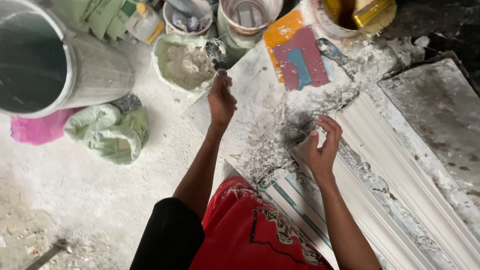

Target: The person uses a small scraper to remove excess plaster from the seams and grooves of white plaster cornice mold halves laid on a workbench, working along the profiles section by section. They also press plaster paste into the mold grooves by hand and wipe their hands and arms with a white cloth.

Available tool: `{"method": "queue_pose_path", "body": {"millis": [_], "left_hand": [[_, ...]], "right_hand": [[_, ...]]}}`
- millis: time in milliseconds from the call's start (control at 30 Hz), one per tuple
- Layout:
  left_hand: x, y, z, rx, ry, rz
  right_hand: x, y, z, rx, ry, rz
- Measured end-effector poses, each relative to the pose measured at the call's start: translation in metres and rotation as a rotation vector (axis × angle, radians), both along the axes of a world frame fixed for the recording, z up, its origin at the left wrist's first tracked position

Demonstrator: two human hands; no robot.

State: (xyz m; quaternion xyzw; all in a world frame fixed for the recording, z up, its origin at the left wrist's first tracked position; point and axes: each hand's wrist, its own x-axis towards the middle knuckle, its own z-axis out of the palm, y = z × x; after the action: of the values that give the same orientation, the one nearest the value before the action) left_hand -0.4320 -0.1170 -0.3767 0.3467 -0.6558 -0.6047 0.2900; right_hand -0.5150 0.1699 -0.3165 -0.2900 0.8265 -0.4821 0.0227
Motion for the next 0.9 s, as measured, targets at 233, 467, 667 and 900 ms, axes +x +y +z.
{"method": "queue_pose_path", "body": {"millis": [233,467,667,900], "left_hand": [[-0.009,0.000,-0.020,0.826,0.099,0.219],[0.059,0.062,0.007,0.798,-0.162,-0.109],[0.067,0.014,-0.006,-0.596,-0.644,-0.067],[0.043,0.062,0.016,-0.680,-1.421,-0.272]], "right_hand": [[0.010,-0.005,-0.007,-0.051,-0.041,0.062],[0.021,-0.003,-0.016,-0.062,-0.170,0.107],[0.023,-0.002,-0.012,0.033,-0.170,0.088],[0.028,0.012,-0.012,0.043,-0.152,0.066]]}}
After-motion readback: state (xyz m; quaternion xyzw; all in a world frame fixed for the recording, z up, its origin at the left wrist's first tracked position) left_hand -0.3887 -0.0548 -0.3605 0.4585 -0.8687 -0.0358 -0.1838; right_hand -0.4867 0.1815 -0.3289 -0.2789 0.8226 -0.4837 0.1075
